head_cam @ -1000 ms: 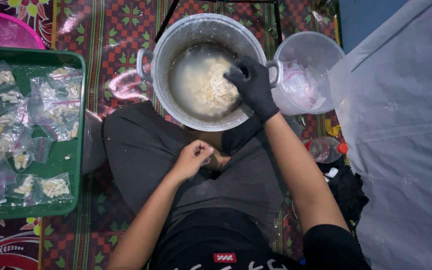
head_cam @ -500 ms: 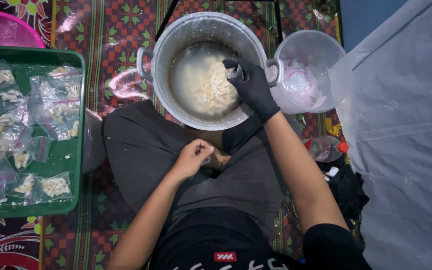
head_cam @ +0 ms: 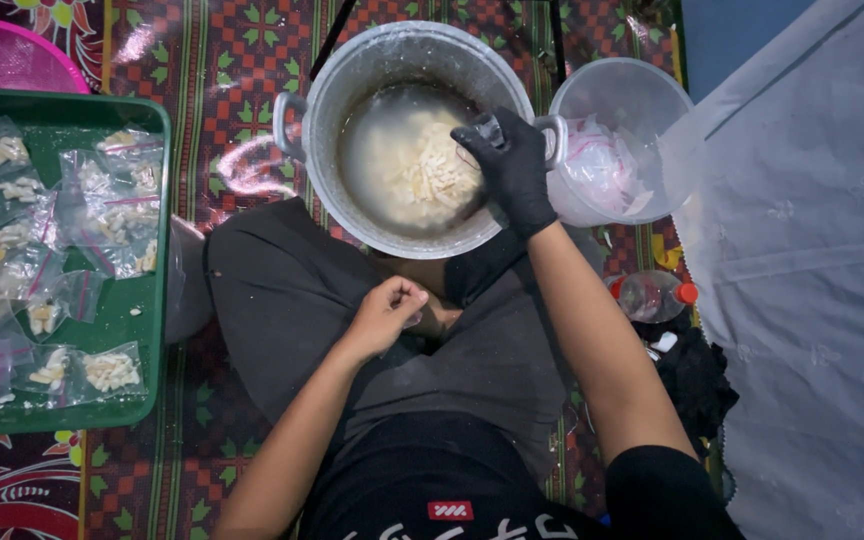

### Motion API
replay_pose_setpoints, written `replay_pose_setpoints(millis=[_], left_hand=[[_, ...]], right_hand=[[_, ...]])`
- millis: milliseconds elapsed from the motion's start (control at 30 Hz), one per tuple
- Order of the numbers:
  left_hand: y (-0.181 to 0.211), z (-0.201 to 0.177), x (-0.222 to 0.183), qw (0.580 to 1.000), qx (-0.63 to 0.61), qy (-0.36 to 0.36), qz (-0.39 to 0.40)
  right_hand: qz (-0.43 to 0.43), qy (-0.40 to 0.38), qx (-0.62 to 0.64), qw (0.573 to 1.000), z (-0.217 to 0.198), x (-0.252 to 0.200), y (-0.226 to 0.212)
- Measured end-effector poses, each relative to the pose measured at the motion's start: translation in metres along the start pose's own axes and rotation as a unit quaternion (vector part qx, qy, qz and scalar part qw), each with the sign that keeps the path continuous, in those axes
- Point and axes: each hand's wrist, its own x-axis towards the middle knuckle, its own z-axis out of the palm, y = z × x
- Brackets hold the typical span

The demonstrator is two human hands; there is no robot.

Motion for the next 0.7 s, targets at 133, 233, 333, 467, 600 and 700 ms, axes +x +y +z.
replay_pose_setpoints(millis=[133, 233, 333, 467, 600, 700], left_hand=[[0.003, -0.002, -0.003, 1.0, -0.016, 0.006, -0.001], [0.004, -0.006, -0.004, 0.998, -0.036, -0.05, 0.029], [-0.001, -0.008, -0.004, 0.995, -0.079, -0.056, 0.025], [0.004, -0.01, -0.008, 0.989, -0.049, -0.102, 0.097], [0.015, -0.008, -0.017, 0.99, 0.027, -0.062, 0.124], [0.019, -0.001, -0.024, 0.987, 0.097, -0.013, 0.126]], right_hand=[[0.008, 0.011, 0.003, 1.0, -0.01, -0.001, -0.007], [-0.081, -0.054, 0.107, 0.989, -0.039, -0.012, -0.02], [-0.021, -0.044, 0.289, 0.956, -0.078, -0.021, -0.011], [-0.078, 0.08, 0.162, 0.98, -0.136, -0.034, 0.027], [-0.145, 0.019, 0.092, 0.985, -0.181, -0.065, 0.095], [0.057, 0.14, 0.445, 0.883, -0.165, -0.114, 0.076]])
